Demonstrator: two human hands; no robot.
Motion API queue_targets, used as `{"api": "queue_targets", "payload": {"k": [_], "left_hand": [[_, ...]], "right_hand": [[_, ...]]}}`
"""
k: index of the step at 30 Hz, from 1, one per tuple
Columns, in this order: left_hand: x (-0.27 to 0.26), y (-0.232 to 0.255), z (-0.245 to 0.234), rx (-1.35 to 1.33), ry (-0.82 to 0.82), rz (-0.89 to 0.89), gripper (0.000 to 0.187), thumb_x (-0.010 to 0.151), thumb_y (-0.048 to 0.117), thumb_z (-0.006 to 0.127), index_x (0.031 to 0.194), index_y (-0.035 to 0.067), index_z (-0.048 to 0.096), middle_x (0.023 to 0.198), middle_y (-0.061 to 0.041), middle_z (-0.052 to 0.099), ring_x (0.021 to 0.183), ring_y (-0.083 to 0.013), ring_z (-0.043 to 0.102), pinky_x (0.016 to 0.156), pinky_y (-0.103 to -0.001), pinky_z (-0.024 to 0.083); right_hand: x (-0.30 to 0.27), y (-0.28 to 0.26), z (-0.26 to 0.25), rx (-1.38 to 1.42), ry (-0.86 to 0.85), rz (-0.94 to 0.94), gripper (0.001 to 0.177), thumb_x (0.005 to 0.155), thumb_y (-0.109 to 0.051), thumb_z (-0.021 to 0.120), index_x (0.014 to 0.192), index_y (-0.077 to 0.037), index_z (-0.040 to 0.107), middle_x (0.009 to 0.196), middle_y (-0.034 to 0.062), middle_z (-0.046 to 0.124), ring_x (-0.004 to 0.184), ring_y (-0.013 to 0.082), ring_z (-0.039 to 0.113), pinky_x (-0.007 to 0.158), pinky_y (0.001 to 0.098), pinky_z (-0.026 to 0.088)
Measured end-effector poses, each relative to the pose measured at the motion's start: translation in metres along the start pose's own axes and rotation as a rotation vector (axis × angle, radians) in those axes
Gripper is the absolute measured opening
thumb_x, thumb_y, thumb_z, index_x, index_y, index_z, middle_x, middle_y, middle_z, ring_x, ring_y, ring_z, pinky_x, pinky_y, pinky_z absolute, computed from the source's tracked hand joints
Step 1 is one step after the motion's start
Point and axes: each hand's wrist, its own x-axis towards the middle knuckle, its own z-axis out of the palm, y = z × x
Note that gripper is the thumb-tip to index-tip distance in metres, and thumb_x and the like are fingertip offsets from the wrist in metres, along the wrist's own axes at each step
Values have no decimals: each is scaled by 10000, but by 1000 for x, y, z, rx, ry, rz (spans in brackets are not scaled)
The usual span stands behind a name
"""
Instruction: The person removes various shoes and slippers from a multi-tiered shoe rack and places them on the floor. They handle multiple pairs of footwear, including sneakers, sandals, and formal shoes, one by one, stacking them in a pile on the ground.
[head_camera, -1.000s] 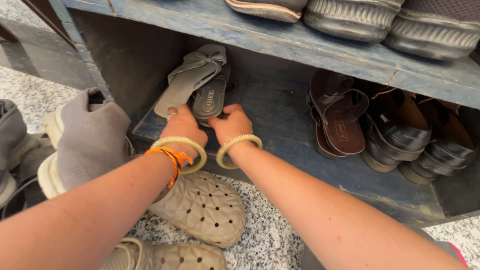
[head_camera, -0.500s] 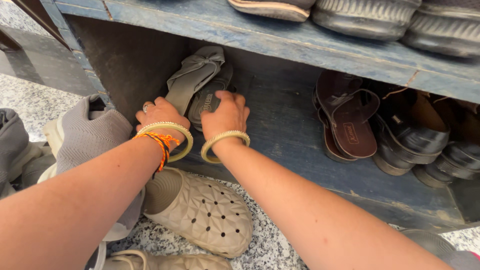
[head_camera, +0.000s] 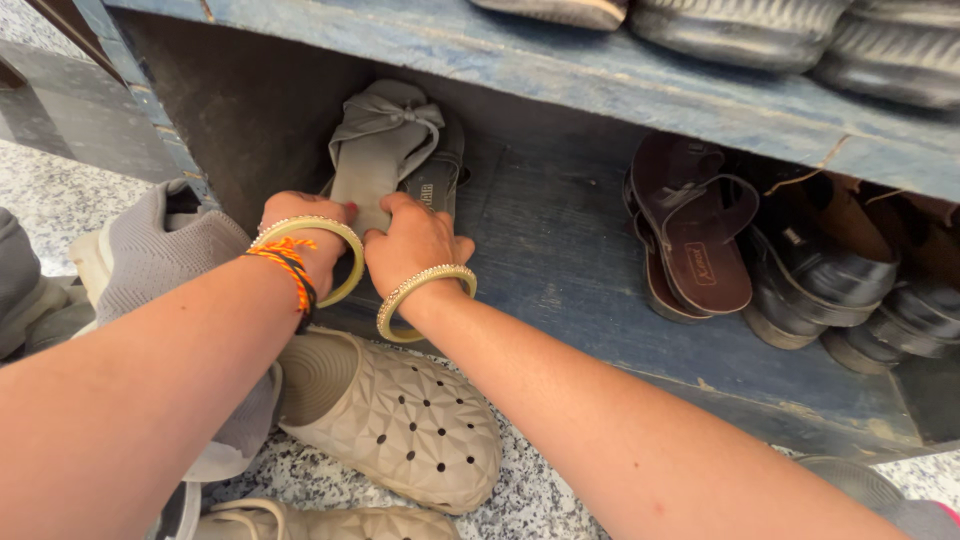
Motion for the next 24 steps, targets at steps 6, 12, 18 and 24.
{"api": "queue_targets", "payload": {"k": [6, 12, 18, 24], "left_hand": [[-29, 38, -13, -263, -57, -302, 213, 863, 251, 770, 877, 40, 747, 816, -106, 734, 659, -204, 694, 596, -369, 502], [-79, 42, -60, -285, -262, -165, 265, 901, 236, 724, 871, -21, 664, 717, -162, 651, 588, -260, 626, 480, -403, 408], [-174, 36, -204, -151, -541, -135, 385, 833, 292, 760, 1082, 12, 672, 782, -120, 647, 632, -253, 696, 549, -365, 545], [-236, 15, -397, 99, -561, -267, 814, 814, 355, 841, 1463, 83, 430, 926, -119, 738, 754, -224, 736, 668, -354, 564]], "right_hand": [[-1, -2, -10, 365, 163, 14, 572, 839, -305, 723, 1338, -57, 595, 1220, 142, 720, 1108, 299, 671, 917, 415, 511], [-48, -32, -70, 894, -91, 345, 402, 862, -325, 741, 1075, 0, 638, 868, 119, 693, 681, 184, 668, 511, 321, 464], [-169, -98, -143, 880, -445, 345, 193, 822, -199, 715, 939, -45, 712, 788, 43, 680, 608, 120, 621, 501, 268, 473], [-278, -221, -133, 769, -661, 290, 522, 787, -205, 730, 1274, -83, 587, 960, 47, 737, 705, 156, 671, 572, 286, 525]]}}
